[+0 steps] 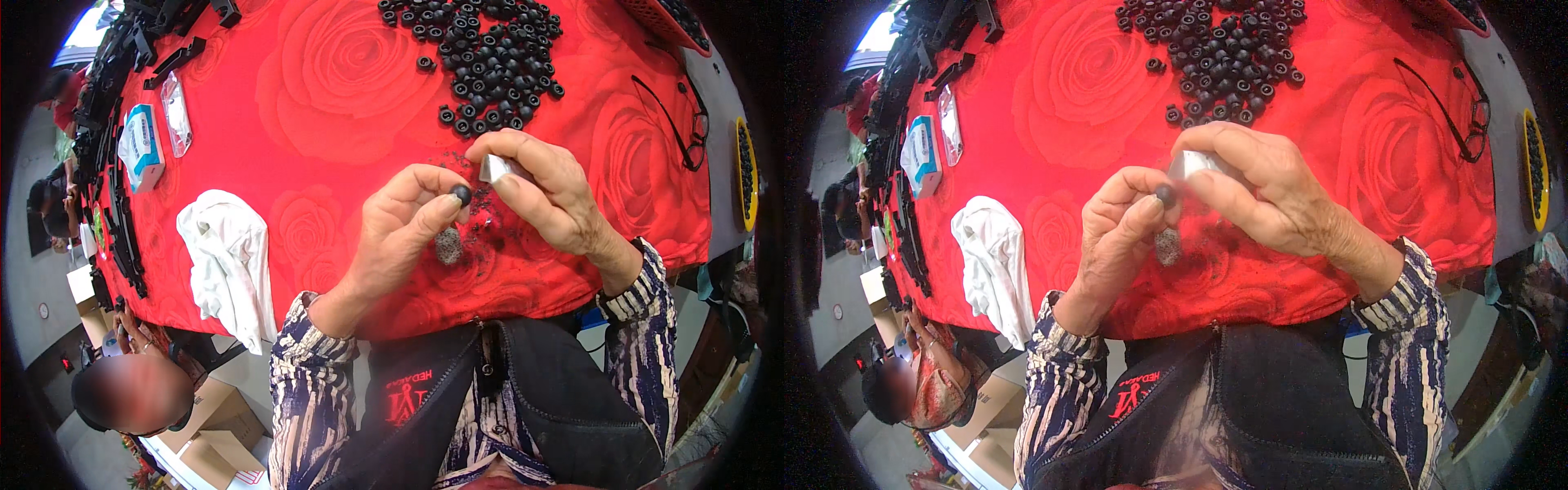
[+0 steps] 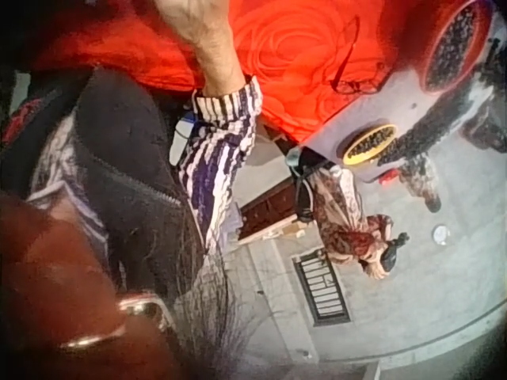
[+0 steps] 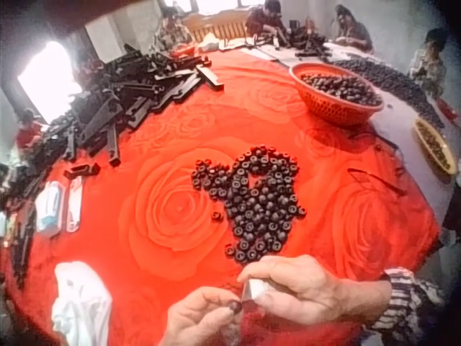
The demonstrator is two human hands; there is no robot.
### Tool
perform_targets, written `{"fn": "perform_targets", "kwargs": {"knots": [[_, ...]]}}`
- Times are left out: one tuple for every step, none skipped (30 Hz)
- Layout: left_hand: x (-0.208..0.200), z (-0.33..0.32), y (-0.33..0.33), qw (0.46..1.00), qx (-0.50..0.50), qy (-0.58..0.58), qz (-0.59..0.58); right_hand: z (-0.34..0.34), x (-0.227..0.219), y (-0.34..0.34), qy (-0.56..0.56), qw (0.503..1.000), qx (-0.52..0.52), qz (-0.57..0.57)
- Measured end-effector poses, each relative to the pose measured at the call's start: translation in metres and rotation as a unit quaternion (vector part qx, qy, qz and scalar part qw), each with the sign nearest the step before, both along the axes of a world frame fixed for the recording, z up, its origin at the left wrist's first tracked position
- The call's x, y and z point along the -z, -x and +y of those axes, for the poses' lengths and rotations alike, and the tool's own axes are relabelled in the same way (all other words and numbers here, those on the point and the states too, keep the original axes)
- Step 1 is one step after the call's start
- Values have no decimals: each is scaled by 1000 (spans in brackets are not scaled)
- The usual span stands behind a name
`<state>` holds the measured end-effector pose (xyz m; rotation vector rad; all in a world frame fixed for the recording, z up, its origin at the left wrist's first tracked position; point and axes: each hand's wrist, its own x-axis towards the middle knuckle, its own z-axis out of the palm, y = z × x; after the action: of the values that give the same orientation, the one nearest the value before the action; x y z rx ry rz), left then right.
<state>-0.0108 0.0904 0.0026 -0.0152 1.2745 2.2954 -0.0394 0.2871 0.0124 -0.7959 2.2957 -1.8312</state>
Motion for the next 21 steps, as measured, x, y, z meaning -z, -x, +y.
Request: {"fn": "perform_targets", "kwargs": {"knots": [[1, 0, 0, 1000, 1, 0, -1, 1, 5, 2, -9, 1000, -2, 24], [1, 0, 0, 1000, 4, 1, -4, 1, 6, 2, -9, 1000, -2, 23], [0, -1, 0, 1000, 8, 2, -6, 0, 6, 3, -25, 999, -7, 28], [0, -1, 0, 1000, 8, 3, -7, 0, 6, 3, -41, 999, -12, 33], [-1, -1, 0, 1000, 12, 10, -8, 0, 5, 3, -41, 999, -11, 32], [-1, 0, 0, 1000, 16, 16, -9, 1, 4, 4, -51, 998, -13, 39], [-1, 0, 0, 1000, 17, 16, -10, 1, 4, 4, -60, 997, -16, 45], [1, 0, 0, 1000, 16, 18, -3, 1, 6, 4, -60, 997, -15, 44], [2, 0, 0, 1000, 16, 20, 3, 1, 8, 4, -54, 997, -19, 46], [4, 0, 0, 1000, 17, 20, 2, 1, 9, 4, -48, 997, -24, 49], [4, 1, 0, 1000, 14, 23, 4, 1, 9, 4, -48, 997, -23, 48], [5, 1, 0, 1000, 12, 25, 7, 1, 8, 4, -46, 998, -24, 46], [5, 1, 0, 1000, 13, 25, 6, 1, 8, 4, -44, 998, -25, 45], [4, 1, 0, 1000, 12, 28, 3, 1, 8, 4, -44, 998, -24, 44], [3, 1, 0, 999, 11, 31, 0, 0, 9, 5, -39, 998, -24, 49], [3, 1, 1, 999, 12, 31, 0, 0, 9, 5, -33, 998, -23, 54], [4, 1, 0, 1000, 13, 25, 0, 1, 9, 5, -33, 998, -23, 53], [5, 1, 0, 1000, 15, 18, 1, 1, 8, 5, -40, 998, -24, 51], [6, 2, 0, 1000, 15, 19, 1, 2, 8, 5, -46, 997, -25, 50], [7, 2, 0, 1000, 12, 17, 2, 1, 9, 5, -45, 997, -25, 50], [7, 1, -1, 1000, 10, 15, 3, 1, 9, 5, -46, 997, -24, 53]]}}
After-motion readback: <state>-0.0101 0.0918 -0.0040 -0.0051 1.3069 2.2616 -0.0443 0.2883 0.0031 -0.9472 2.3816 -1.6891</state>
